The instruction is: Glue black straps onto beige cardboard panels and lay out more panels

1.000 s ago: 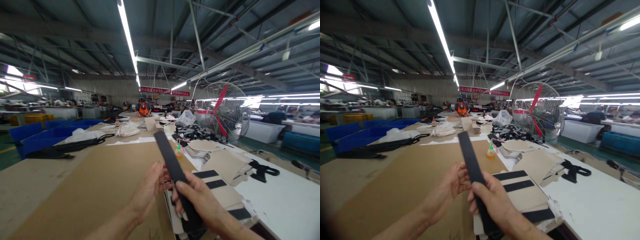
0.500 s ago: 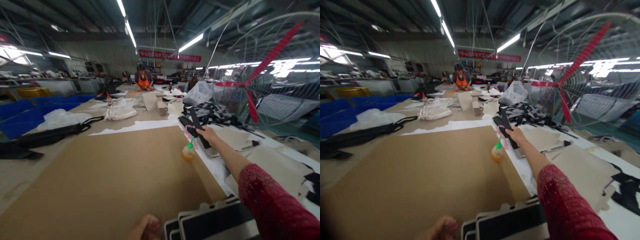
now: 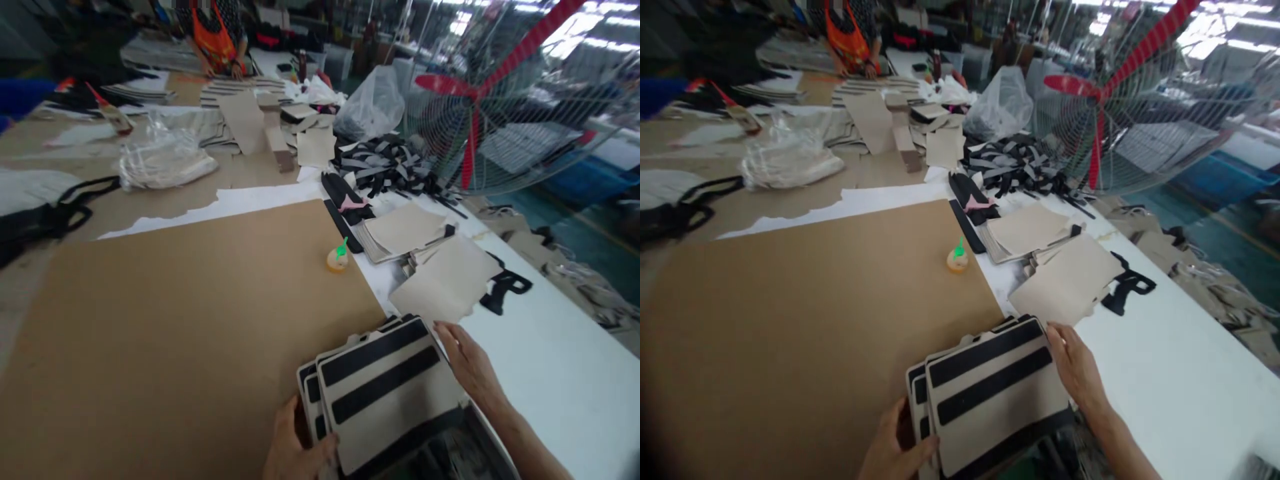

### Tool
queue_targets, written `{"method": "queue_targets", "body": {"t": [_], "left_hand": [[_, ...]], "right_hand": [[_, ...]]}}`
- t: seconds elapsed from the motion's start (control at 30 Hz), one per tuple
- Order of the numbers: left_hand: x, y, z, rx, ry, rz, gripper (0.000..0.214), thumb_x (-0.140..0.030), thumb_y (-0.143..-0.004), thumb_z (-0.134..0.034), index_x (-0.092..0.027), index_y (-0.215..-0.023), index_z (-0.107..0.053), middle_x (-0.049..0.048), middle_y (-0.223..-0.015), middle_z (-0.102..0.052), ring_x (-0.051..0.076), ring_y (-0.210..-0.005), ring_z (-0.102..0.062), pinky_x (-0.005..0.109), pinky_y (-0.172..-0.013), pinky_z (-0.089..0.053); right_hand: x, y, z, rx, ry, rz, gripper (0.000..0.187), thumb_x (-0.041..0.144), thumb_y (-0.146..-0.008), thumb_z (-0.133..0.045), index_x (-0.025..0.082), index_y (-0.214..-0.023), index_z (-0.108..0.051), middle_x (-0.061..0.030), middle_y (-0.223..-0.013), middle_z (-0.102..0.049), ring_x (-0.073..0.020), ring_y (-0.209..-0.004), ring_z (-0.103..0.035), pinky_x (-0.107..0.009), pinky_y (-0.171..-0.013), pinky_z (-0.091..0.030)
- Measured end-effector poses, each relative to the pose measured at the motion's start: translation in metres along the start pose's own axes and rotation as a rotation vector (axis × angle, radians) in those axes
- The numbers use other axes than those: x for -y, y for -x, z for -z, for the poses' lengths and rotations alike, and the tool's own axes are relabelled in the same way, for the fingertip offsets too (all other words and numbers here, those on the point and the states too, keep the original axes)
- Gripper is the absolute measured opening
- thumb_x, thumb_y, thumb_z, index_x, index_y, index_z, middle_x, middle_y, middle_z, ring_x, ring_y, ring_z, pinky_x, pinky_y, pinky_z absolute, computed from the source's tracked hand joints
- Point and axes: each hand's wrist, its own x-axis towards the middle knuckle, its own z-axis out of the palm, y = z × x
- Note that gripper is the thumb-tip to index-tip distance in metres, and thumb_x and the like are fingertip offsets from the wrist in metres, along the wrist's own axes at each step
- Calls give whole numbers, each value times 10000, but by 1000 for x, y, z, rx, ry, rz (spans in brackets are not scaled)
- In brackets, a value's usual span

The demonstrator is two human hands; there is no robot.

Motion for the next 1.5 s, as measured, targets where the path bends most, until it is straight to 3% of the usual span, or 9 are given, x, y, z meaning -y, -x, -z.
{"method": "queue_targets", "body": {"t": [0.1, 0.17, 0.43, 0.63, 0.8, 0.93, 1.07, 1.37, 1.5], "left_hand": [[-9, 0, -8, -87, -124, -65, 841, -425, -529, -731, -92, -1265, -496, 196, -1263, -556, 370, -1261, -477, 461, -1067, -376], [-13, 0, -13, -142, -176, -91, 819, -429, -530, -725, -62, -1233, -521, 207, -1203, -575, 386, -1229, -493, 472, -1042, -394], [-37, 13, -15, -140, -83, 6, 700, -495, -630, -712, -115, -1196, -554, 153, -1078, -692, 347, -1042, -647, 439, -886, -501], [-41, 8, -9, -127, -31, 135, 621, -454, -592, -781, -130, -1098, -622, 138, -932, -744, 358, -954, -689, 423, -791, -543], [-46, 4, -7, -36, 163, 202, 507, -396, -585, -816, -127, -989, -669, 128, -845, -756, 353, -874, -709, 428, -744, -568], [-50, 9, -15, -1, 273, 218, 477, -372, -565, -835, -133, -950, -686, 130, -826, -759, 360, -851, -712, 470, -762, -573], [-45, 10, -21, 4, 237, 166, 593, -401, -498, -860, -153, -1005, -676, 122, -891, -761, 378, -939, -695, 495, -831, -555], [-43, 19, -27, -11, 197, 131, 640, -432, -503, -840, -160, -1053, -660, 108, -904, -759, 353, -927, -704, 469, -840, -553], [-59, 20, -7, -19, 190, 48, 676, -466, -523, -829, -176, -1105, -644, 89, -951, -758, 335, -944, -699, 451, -849, -558]], "right_hand": [[-43, 26, -12, -46, 14, -60, 549, 582, -922, -332, 160, -1112, -626, -164, -1166, -661, -309, -1151, -579, -485, -1047, -406], [-53, 25, -27, -28, -17, -63, 614, 583, -931, -296, 122, -1210, -590, -191, -1253, -618, -313, -1232, -529, -493, -1085, -373], [-30, 39, -54, 126, -27, -28, 681, 554, -938, -309, 72, -1408, -408, -210, -1404, -507, -299, -1344, -429, -482, -1145, -280], [-13, 47, -37, 168, -149, -294, 656, 625, -849, -443, 136, -1277, -537, -165, -1293, -602, -322, -1256, -516, -463, -1087, -362], [-5, 24, -14, 421, -399, -451, 616, 608, -708, -654, 179, -1150, -617, -90, -1080, -715, -318, -1076, -637, -438, -948, -481], [-6, 22, -3, 534, -670, -435, 641, 522, -610, -771, 188, -1134, -613, -69, -1016, -738, -306, -987, -676, -412, -865, -531], [-8, 33, 4, 512, -808, -380, 669, 411, -592, -815, 190, -1172, -566, -63, -1035, -732, -293, -1004, -674, -420, -881, -534], [-8, 37, 8, 439, -665, -340, 608, 366, -609, -799, 186, -1144, -572, -46, -966, -740, -280, -927, -690, -410, -836, -554], [19, 28, 27, 369, -626, -195, 633, 389, -615, -804, 201, -1183, -598, -61, -1072, -731, -292, -1008, -667, -404, -884, -542]]}}
